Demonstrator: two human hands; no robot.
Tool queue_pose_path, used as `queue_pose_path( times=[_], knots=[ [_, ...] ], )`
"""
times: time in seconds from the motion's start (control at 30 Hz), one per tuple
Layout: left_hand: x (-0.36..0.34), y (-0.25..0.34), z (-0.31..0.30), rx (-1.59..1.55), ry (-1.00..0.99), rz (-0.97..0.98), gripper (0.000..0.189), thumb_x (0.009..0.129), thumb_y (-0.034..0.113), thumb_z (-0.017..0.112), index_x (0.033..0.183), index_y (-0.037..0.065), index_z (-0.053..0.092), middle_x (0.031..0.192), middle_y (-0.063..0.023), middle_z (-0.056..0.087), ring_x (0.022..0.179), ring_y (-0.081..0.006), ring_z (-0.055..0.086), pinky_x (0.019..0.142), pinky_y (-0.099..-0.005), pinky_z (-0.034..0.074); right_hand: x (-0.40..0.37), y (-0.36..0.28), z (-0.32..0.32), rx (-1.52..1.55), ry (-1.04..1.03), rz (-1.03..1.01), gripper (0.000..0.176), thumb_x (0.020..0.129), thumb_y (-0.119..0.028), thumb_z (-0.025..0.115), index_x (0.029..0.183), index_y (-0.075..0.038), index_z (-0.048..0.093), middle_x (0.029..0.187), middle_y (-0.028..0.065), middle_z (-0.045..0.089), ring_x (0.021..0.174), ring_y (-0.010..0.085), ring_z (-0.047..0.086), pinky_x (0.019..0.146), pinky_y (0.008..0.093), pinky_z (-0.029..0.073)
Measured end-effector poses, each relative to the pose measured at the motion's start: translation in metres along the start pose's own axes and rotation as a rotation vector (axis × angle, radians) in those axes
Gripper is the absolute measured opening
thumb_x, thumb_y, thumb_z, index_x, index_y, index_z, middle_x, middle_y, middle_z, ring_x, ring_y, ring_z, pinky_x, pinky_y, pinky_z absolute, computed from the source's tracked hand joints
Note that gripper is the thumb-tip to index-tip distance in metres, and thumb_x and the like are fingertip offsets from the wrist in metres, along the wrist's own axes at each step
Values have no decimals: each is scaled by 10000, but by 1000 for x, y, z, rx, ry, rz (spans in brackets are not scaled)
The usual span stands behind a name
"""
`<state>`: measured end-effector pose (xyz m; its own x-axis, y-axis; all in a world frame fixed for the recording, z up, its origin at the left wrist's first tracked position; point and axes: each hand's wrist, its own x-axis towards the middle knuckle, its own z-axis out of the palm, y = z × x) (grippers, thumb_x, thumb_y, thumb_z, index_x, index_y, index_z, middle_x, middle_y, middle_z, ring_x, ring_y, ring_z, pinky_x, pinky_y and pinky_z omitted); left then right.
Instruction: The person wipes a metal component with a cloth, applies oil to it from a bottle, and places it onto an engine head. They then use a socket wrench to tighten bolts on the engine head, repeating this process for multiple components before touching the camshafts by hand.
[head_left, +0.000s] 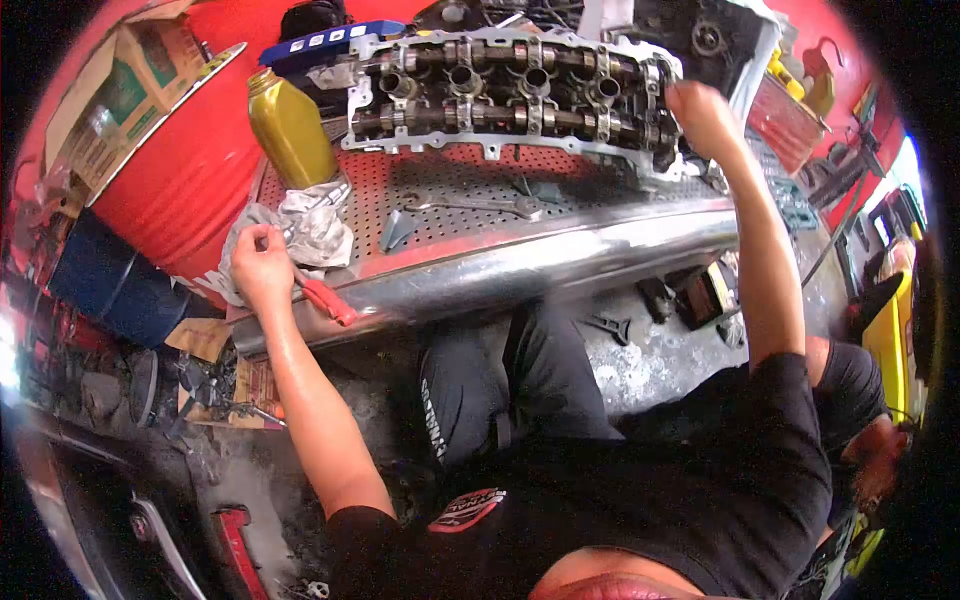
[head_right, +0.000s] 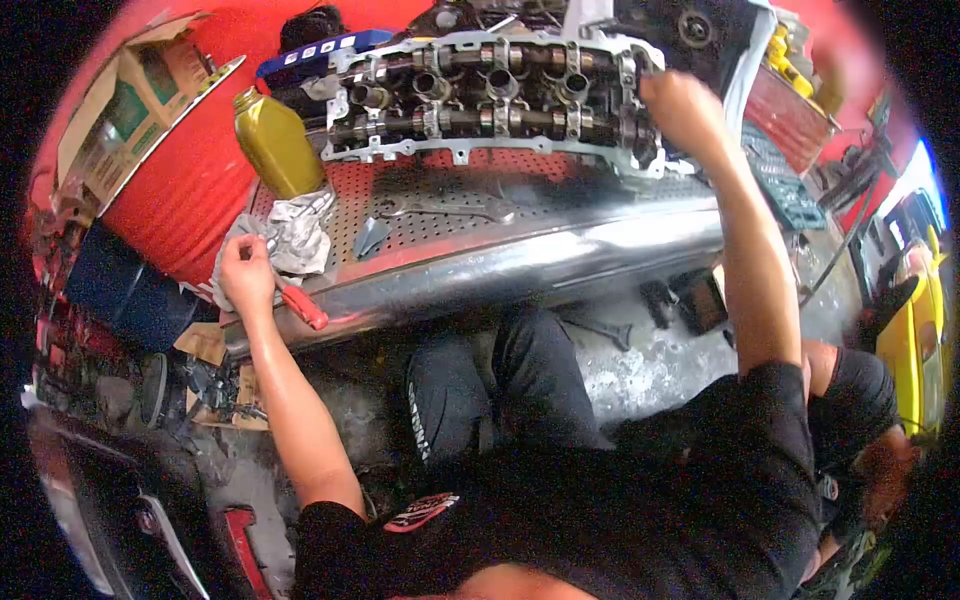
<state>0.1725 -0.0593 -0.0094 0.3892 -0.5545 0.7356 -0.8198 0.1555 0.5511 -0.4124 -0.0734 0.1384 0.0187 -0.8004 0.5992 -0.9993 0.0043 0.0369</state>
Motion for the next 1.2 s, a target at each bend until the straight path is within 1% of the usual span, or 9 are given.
queue_pose_path(
  times=[0.1, 0.3, 0.5, 0.7, 0.8, 0.9, 1.03, 1.17, 1.2],
  knots=[
    [3, -1, 3, -41, -15, -19, 151, 794, 183, 688, 835, 39, 667, 793, -149, 672, 750, -319, 644, 702, -417, 493, 1, -13, -34, 91, 113, 237, 479, 986, -467, 406, 975, -45, 633, 976, 266, 642, 985, 450, 594, 844, 514, 451],
    [-2, 4, -2, -2, 7, -16, 149, 791, 194, 688, 821, 50, 666, 794, -164, 667, 769, -352, 640, 708, -436, 490, 78, 27, 14, -127, -64, -98, 506, 996, -412, 355, 968, -7, 656, 966, 263, 660, 962, 454, 616, 864, 522, 479],
    [-1, 9, -5, -4, -17, -66, 144, 786, 195, 692, 821, 58, 662, 776, -175, 658, 784, -373, 630, 732, -453, 483, 2, -31, -30, -118, 10, 209, 501, 983, -495, 385, 986, -59, 632, 941, 265, 659, 935, 433, 633, 816, 533, 484],
    [-3, 12, -5, -26, 9, -57, 133, 774, 181, 689, 808, 56, 660, 760, -168, 652, 757, -362, 623, 706, -448, 485, 99, 38, 15, -375, -184, -271, 378, 970, -312, 416, 951, -15, 649, 995, 258, 651, 966, 428, 621, 837, 515, 497],
    [-3, 16, -9, -21, -2, -79, 136, 776, 184, 689, 813, 56, 661, 769, -172, 649, 761, -361, 622, 706, -449, 485, 40, -4, -8, -168, 28, 10, 337, 965, -303, 406, 1042, -35, 595, 947, 263, 644, 928, 438, 618, 807, 534, 485],
    [-1, 10, -5, -15, -6, -89, 135, 778, 188, 688, 817, 61, 663, 764, -175, 644, 762, -362, 622, 706, -451, 486, -16, -36, -29, -117, -45, 102, 402, 967, -404, 443, 933, -55, 639, 945, 242, 654, 921, 444, 617, 803, 526, 476],
    [-2, 6, -2, -9, -4, -71, 135, 779, 195, 688, 826, 69, 670, 763, -177, 643, 764, -368, 623, 710, -455, 488, 34, -17, -37, -62, 37, 205, 462, 973, -454, 436, 940, -40, 638, 947, 263, 651, 957, 448, 608, 804, 519, 479],
    [-1, 6, -3, -23, -9, -81, 146, 782, 195, 684, 833, 60, 672, 782, -176, 656, 783, -370, 628, 716, -454, 489, 71, 8, -11, -292, -27, -201, 404, 968, -348, 419, 912, 8, 601, 959, 265, 642, 947, 456, 604, 804, 542, 470],
    [-2, 4, -2, -32, 9, -48, 148, 784, 195, 679, 831, 55, 671, 787, -175, 660, 785, -370, 631, 719, -453, 490, 71, 18, 1, -138, 43, -112, 319, 950, -285, 435, 917, -9, 591, 950, 259, 638, 932, 459, 603, 788, 556, 465]
  ],
)
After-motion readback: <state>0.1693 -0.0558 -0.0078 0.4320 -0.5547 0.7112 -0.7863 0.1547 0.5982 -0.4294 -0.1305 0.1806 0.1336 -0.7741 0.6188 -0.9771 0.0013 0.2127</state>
